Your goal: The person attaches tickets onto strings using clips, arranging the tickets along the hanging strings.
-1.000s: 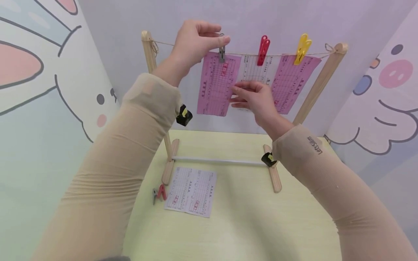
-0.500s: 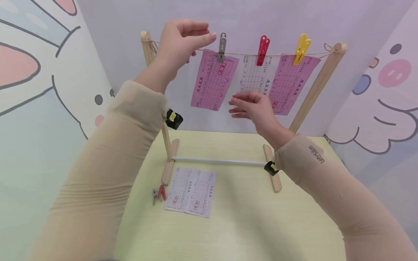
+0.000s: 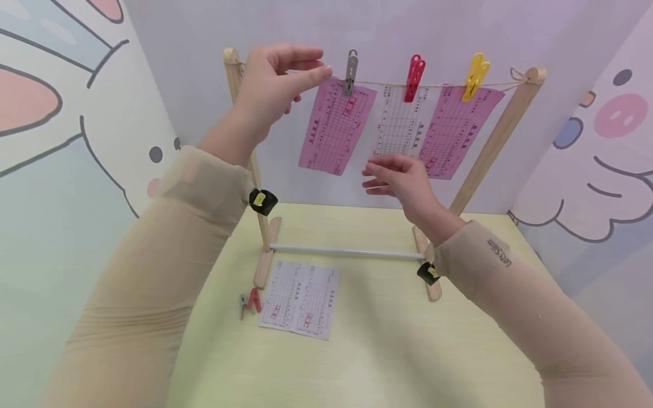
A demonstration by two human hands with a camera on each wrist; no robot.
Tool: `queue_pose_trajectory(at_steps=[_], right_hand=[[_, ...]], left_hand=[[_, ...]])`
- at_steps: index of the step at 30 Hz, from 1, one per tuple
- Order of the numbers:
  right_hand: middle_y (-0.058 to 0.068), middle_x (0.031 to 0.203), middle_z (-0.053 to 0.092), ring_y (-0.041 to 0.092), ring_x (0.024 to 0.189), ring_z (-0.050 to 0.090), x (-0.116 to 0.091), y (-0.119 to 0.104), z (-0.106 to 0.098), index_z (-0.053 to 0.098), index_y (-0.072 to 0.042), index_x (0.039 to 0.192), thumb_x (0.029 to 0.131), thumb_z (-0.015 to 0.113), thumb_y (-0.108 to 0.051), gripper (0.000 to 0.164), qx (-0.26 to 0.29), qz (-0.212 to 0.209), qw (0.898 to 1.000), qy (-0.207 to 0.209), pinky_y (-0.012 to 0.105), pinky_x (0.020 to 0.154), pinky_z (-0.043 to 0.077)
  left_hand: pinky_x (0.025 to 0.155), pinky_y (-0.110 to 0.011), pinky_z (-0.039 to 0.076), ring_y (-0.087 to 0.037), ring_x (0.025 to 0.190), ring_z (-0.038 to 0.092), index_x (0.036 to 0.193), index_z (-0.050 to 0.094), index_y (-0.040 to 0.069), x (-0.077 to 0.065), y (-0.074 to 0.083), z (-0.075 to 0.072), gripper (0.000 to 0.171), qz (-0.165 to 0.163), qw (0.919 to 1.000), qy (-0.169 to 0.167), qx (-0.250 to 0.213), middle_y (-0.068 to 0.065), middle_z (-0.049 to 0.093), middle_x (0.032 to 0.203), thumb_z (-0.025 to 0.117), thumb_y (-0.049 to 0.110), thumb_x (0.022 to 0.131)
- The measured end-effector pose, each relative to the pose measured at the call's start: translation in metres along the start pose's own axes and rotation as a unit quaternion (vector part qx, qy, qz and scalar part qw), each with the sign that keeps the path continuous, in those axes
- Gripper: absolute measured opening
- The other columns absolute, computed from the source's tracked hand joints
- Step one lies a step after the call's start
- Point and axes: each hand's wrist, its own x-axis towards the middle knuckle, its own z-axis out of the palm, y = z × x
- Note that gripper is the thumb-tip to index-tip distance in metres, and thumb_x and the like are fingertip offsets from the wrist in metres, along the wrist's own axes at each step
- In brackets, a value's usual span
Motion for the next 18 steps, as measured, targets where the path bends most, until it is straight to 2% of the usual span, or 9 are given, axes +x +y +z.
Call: queue_pose_trajectory(at_steps=[4,10,18], right_hand=[[0.010,0.096,0.069,0.024,0.082,0.068,-0.003,0.004,-0.001,0.063,-0.001,0.107,0.086,0.066,-0.016,0.025,0.002,-0.008,1.000,0.002,0.036,0.073,0.054],[0.006,0.094,0.069,0.023,0.083,0.068,-0.011,0.012,-0.002,0.063,-0.003,0.107,0.087,0.065,-0.019,0.026,-0.024,-0.012,1.000,0.003,0.035,0.074,0.054],[0.004,0.092,0.068,0.020,0.079,0.067,-0.021,0.028,-0.001,0.060,0.004,0.109,0.088,0.064,-0.015,0.029,-0.034,-0.026,0.999,-0.019,0.032,0.069,0.055]], left_hand=[[0.048,-0.020,0.033,-0.013,0.062,0.044,0.115,0.065,0.017,-0.006,-0.004,-0.001,0.037,-0.001,1.0000,-0.002,0.004,0.003,0.066,0.104,0.073,0.025,0.080],[0.048,-0.020,0.033,-0.012,0.061,0.044,0.117,0.065,0.016,-0.017,-0.013,-0.002,0.039,0.003,0.9998,-0.016,0.013,0.003,0.065,0.105,0.073,0.026,0.080],[0.048,-0.021,0.034,-0.012,0.060,0.042,0.117,0.065,0.016,-0.035,-0.031,-0.006,0.039,0.001,0.9989,-0.031,0.036,0.003,0.066,0.105,0.072,0.028,0.081]])
